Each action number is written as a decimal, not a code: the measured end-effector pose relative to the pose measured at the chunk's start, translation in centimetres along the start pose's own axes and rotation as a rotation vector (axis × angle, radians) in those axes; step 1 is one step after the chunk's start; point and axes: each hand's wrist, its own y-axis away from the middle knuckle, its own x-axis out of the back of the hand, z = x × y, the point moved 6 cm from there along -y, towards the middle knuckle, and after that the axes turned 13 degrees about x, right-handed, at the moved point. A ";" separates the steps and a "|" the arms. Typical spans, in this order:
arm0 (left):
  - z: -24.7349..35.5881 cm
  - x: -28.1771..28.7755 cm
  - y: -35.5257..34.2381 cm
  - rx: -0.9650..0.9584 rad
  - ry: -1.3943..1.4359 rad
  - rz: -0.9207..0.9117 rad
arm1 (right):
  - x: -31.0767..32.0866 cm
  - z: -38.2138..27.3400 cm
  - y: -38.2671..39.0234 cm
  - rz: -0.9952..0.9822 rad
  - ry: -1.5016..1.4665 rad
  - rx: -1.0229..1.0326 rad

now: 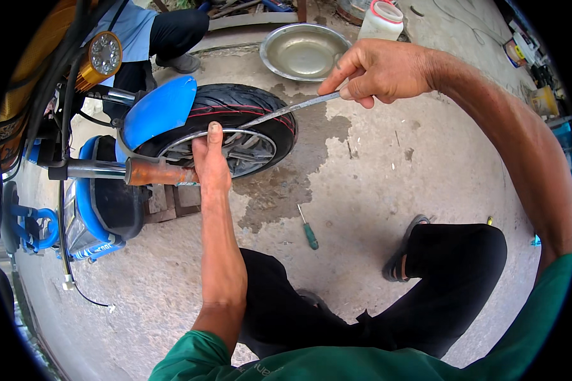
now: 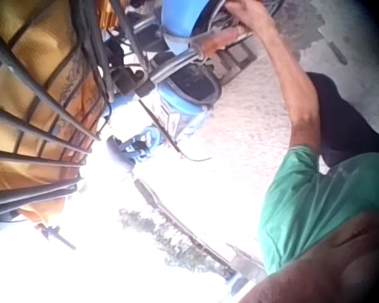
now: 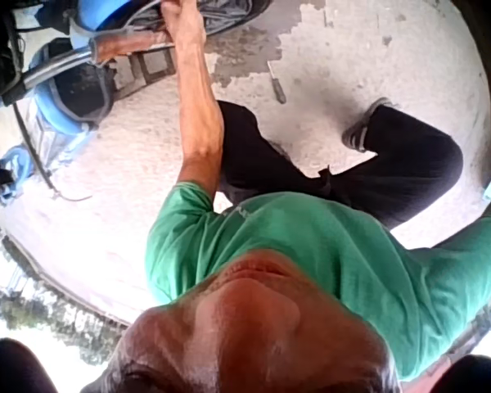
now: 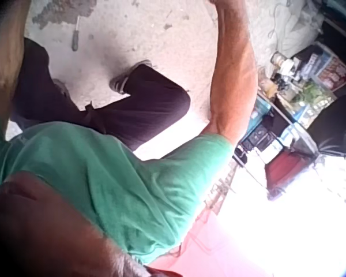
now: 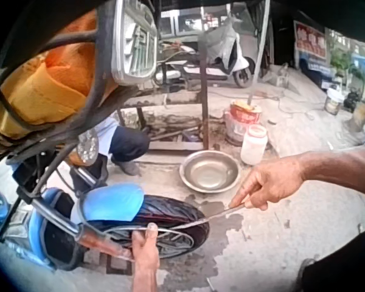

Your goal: The person uses a tire lever and a screwdriver to pry the tire bead off the rim of a blue motorcycle's front wheel. They work around the circumference of the wheel, gradually separating the tire from the rim.

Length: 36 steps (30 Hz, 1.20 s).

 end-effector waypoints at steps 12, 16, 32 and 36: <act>0.3 -2.9 1.7 -0.112 -0.278 0.107 | -14.6 0.4 7.0 0.479 -0.219 0.007; 0.1 -1.8 1.2 -0.077 -0.370 0.009 | -9.6 2.6 5.1 0.245 -0.193 0.004; 0.7 -1.4 0.5 -0.089 -0.336 0.266 | -19.4 -1.4 6.1 0.807 -0.240 0.153; 0.7 -1.2 -0.4 -0.061 -0.076 0.148 | -16.4 -1.5 6.3 0.705 -0.109 0.192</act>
